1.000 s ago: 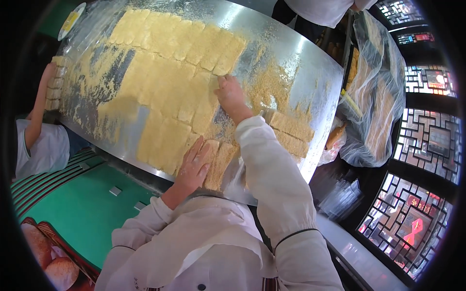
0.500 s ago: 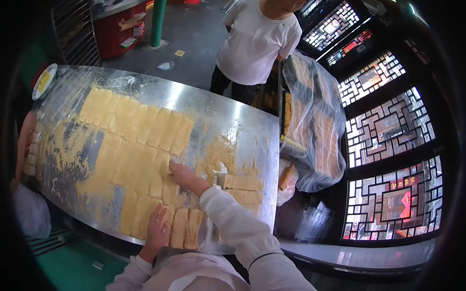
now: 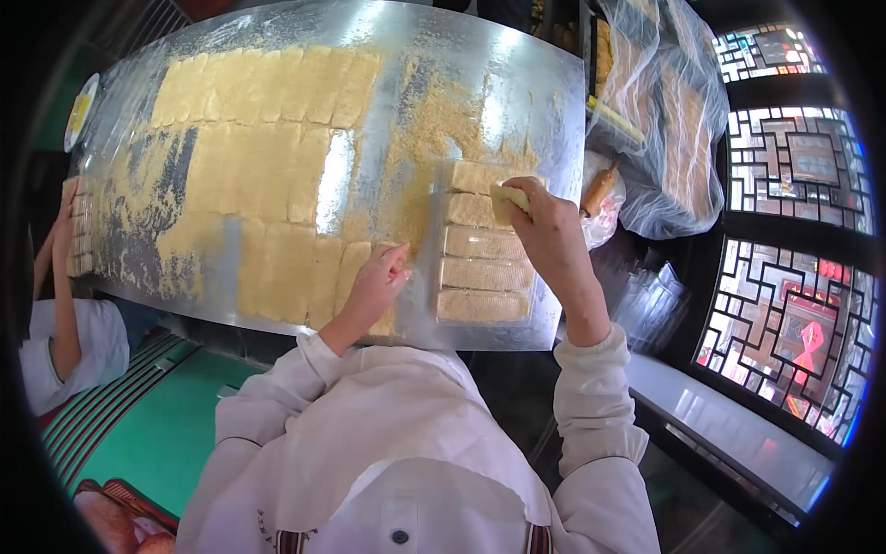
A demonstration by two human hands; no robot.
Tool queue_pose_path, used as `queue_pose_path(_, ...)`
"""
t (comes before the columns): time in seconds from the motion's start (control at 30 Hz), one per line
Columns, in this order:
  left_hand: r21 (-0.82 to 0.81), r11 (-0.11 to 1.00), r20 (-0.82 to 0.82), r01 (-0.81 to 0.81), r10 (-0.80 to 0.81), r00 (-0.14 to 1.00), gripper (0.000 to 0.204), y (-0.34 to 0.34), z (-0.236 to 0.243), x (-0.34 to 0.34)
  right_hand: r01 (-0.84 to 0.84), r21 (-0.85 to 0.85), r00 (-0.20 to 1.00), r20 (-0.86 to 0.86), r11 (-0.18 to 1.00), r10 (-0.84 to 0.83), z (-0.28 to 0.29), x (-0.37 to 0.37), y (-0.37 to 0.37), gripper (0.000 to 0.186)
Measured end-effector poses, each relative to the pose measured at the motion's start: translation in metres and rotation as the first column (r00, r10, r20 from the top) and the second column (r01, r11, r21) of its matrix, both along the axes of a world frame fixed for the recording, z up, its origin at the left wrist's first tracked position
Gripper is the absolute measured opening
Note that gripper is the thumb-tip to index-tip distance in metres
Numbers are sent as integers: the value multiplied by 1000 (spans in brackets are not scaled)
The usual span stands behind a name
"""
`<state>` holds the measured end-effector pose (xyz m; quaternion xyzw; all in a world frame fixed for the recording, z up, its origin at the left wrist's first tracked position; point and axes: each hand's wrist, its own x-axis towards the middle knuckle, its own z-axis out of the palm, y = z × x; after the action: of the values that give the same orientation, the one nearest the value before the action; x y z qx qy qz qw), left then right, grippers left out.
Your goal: The person is preparing rectangular pastry pieces by dipping them in crumbs and arranging them on a tray.
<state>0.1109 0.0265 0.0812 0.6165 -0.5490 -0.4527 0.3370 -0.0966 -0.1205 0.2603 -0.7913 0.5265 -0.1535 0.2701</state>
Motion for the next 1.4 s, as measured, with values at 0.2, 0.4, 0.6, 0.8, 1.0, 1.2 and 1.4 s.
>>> queue_pose_path(0.2, 146, 989, 4, 17, -17, 1000, 56, -21, 3, -51, 206, 266, 932, 239, 942, -271, -36, -66, 34, 25)
queue_pose_path(0.4, 71, 997, 87, -23, 16, 996, 61, -26, -27, -69, 151, 661, 614, 520, 735, -594, -133, -108, 53, 27)
queue_pose_path(0.6, 94, 995, 124, -10, -1, 992, 60, -27, -24, -69, 70, 743, 555, 525, 665, -645, -168, -127, 48, 29)
queue_pose_path(0.8, 112, 994, 182, -12, -8, 983, 61, -29, -17, -69, -20, 758, 616, 523, 652, -589, -168, -111, 38, 30)
queue_pose_path(1.0, -122, 978, 607, 166, -59, 793, 74, -27, 7, -91, 56, 673, 705, 497, 738, -506, -176, -115, 36, 30)
queue_pose_path(1.2, -75, 899, 706, 432, -258, 660, 91, -29, 0, -102, 349, 449, 813, 292, 823, -504, -182, -122, 38, 29)
queue_pose_path(1.4, -62, 903, 709, 425, -260, 655, 91, -28, -2, -99, 414, -108, 890, 257, 904, -376, -170, -142, 58, 25)
